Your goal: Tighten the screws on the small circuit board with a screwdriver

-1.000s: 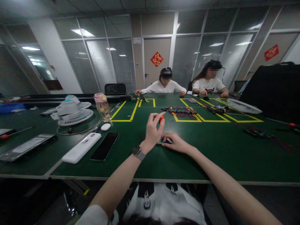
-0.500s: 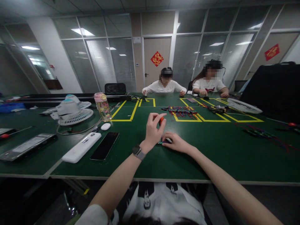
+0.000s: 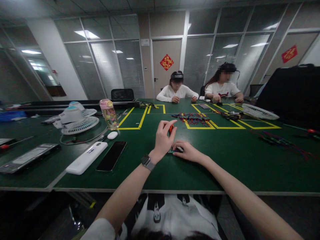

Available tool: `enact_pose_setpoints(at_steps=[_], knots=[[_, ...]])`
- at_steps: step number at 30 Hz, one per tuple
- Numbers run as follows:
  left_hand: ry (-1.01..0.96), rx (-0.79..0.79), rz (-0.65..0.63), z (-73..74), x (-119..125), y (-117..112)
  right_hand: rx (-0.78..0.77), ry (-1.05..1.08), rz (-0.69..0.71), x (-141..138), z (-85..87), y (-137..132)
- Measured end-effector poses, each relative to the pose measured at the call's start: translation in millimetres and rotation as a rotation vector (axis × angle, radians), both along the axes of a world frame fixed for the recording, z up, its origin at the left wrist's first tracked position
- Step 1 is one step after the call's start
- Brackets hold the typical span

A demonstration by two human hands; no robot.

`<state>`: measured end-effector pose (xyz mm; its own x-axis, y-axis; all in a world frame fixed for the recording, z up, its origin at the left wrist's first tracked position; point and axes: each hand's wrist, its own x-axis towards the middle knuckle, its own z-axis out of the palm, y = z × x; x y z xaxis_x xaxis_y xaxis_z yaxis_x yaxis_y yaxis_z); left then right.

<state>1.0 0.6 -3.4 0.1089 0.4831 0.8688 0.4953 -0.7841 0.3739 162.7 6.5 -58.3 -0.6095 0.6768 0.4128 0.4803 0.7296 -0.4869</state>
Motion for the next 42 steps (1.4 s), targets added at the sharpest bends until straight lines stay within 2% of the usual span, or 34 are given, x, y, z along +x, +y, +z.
enact_pose_setpoints(at_steps=[4,10,19,26,42], knots=[[0.009,0.026,0.007,-0.2,-0.8,-1.8,0.004,-0.01,-0.011,-0.4,-0.1,0.1],[0.006,0.011,-0.104,0.9,-2.0,-2.5,-0.009,-0.014,-0.004,-0.1,0.1,0.3],[-0.009,0.038,0.004,-0.2,-0.6,-0.2,-0.009,-0.008,-0.006,-0.7,1.6,-0.8],[0.018,-0.025,-0.082,1.6,-2.4,-4.6,-0.013,-0.008,-0.002,-1.0,2.4,-1.2],[0.067,-0.083,-0.082,1.5,-0.6,-3.0,-0.014,-0.005,0.003,0.2,0.5,0.3]])
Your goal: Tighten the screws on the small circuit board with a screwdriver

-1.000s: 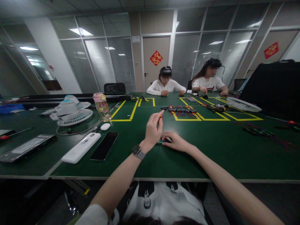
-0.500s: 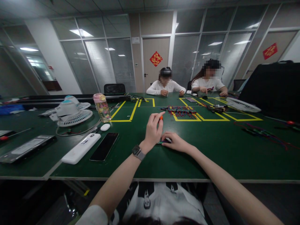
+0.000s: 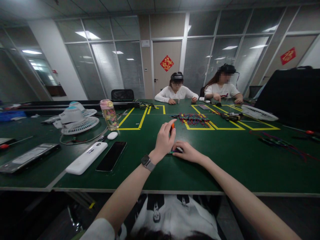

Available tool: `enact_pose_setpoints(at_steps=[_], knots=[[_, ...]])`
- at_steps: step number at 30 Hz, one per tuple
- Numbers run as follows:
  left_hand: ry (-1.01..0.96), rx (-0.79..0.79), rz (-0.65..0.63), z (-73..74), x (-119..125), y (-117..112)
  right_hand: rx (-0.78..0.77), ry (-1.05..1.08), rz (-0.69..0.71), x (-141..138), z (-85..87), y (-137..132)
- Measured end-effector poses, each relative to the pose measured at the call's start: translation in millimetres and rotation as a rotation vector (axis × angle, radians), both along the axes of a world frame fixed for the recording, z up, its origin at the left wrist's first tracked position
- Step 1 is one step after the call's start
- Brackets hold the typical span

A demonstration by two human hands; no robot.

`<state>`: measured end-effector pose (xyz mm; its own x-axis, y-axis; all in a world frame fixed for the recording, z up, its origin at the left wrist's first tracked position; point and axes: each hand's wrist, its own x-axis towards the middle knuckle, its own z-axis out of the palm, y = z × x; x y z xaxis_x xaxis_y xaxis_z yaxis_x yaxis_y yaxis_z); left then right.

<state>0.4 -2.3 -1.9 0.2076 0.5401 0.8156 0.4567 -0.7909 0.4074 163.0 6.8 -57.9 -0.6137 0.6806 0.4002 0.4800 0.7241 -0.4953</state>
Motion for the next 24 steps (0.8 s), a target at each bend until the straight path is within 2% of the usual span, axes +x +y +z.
enact_pose_setpoints(at_steps=[10,24], knots=[[-0.029,0.002,-0.023,-1.6,-1.6,2.1,-0.007,0.008,0.0,0.6,-0.1,-0.4],[0.004,0.067,0.047,-2.0,0.7,2.3,0.007,-0.002,-0.007,-0.3,0.5,-0.9]])
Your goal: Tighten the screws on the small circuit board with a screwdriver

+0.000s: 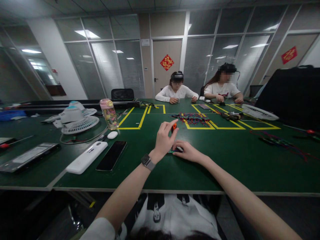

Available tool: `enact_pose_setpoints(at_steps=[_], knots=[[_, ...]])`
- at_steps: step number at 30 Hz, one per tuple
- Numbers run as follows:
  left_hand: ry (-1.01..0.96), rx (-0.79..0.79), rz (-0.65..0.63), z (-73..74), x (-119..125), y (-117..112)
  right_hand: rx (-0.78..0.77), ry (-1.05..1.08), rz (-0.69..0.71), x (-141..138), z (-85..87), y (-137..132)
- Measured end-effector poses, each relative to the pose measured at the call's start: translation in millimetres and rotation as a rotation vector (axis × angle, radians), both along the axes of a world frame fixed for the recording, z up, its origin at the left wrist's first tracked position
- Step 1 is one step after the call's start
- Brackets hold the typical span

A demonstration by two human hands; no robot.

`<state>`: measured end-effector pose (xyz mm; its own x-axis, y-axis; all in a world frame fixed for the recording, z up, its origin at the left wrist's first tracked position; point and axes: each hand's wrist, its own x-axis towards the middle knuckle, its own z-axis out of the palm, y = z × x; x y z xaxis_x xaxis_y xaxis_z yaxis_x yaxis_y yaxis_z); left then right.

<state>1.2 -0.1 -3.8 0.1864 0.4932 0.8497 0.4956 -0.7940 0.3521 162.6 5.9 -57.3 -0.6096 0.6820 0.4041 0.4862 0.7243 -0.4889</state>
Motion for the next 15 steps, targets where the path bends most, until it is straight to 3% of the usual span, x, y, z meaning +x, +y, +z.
enact_pose_setpoints(at_steps=[15], knots=[[0.006,-0.033,-0.046,0.0,0.2,-2.1,-0.004,0.008,0.0,0.1,0.0,0.1]])
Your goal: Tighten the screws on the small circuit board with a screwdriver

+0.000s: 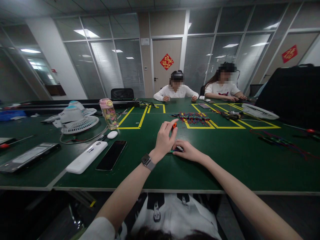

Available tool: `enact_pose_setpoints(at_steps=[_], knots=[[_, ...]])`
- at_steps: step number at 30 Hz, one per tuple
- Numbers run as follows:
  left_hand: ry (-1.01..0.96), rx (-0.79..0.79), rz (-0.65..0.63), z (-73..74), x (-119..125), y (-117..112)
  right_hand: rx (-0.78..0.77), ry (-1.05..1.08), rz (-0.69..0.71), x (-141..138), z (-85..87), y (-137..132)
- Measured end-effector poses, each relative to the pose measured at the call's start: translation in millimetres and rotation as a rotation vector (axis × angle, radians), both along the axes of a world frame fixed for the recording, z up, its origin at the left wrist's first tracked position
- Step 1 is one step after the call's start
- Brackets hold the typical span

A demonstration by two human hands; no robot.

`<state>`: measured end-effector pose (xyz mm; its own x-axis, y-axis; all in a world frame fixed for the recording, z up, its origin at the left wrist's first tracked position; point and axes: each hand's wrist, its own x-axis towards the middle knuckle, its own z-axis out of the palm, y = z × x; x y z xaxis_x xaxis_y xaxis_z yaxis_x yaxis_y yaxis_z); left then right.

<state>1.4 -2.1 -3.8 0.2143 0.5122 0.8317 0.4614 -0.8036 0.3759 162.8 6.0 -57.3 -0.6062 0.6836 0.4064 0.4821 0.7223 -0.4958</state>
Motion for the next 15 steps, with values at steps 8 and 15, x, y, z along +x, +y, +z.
enact_pose_setpoints(at_steps=[8,15], knots=[[0.015,-0.002,0.009,-0.3,-0.2,0.1,0.004,-0.006,0.003,0.2,-0.4,0.3],[0.015,0.004,0.006,-1.1,0.5,0.8,0.003,-0.001,0.001,0.1,-0.8,0.6]])
